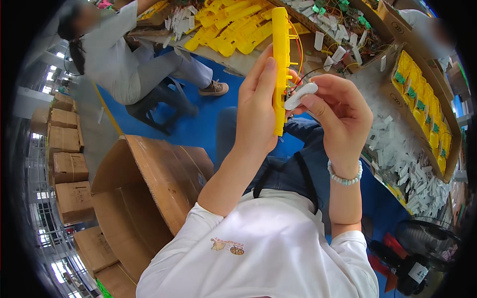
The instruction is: Assembling yellow plastic component housings with internal circuit boards and wiring at a factory workstation.
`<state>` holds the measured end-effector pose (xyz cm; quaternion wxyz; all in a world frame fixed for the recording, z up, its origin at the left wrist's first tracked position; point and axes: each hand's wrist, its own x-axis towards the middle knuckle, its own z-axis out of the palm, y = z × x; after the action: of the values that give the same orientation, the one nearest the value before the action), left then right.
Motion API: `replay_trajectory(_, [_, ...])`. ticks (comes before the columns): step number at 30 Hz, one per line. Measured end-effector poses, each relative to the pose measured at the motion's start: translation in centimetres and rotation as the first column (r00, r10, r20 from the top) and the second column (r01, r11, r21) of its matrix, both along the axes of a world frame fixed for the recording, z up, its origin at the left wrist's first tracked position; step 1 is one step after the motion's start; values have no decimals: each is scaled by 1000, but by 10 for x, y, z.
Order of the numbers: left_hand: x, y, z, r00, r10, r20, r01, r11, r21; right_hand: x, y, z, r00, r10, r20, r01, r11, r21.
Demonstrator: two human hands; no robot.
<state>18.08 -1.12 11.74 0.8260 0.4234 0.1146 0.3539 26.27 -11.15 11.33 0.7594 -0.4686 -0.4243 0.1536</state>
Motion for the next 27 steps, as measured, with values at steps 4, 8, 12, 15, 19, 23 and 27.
replay_trajectory(4, [14,9,-14,993,47,-105,-36,994,101,11,8,-8,999,-31,-14,30,998,-63])
replay_trajectory(8, [25,12,-24,994,76,-79,-72,996,60,20,13,-12,998,-55,-33,51,991,-124])
replay_trajectory(12, [30,14,-36,987,102,-122,-85,987,136,27,20,-17,998,-63,28,68,973,-219])
replay_trajectory(15, [31,17,-40,981,121,-150,-95,981,168,27,25,-18,998,-64,-3,62,964,-259])
replay_trajectory(19, [29,19,-42,981,137,-138,-115,981,157,26,31,-18,992,-50,-115,18,964,-264])
replay_trajectory(23, [30,19,-41,974,198,-112,-173,965,196,29,33,-15,993,-48,-108,12,949,-317])
replay_trajectory(27, [27,18,-43,974,204,-98,-183,964,194,33,30,-12,963,51,-266,-131,947,-293])
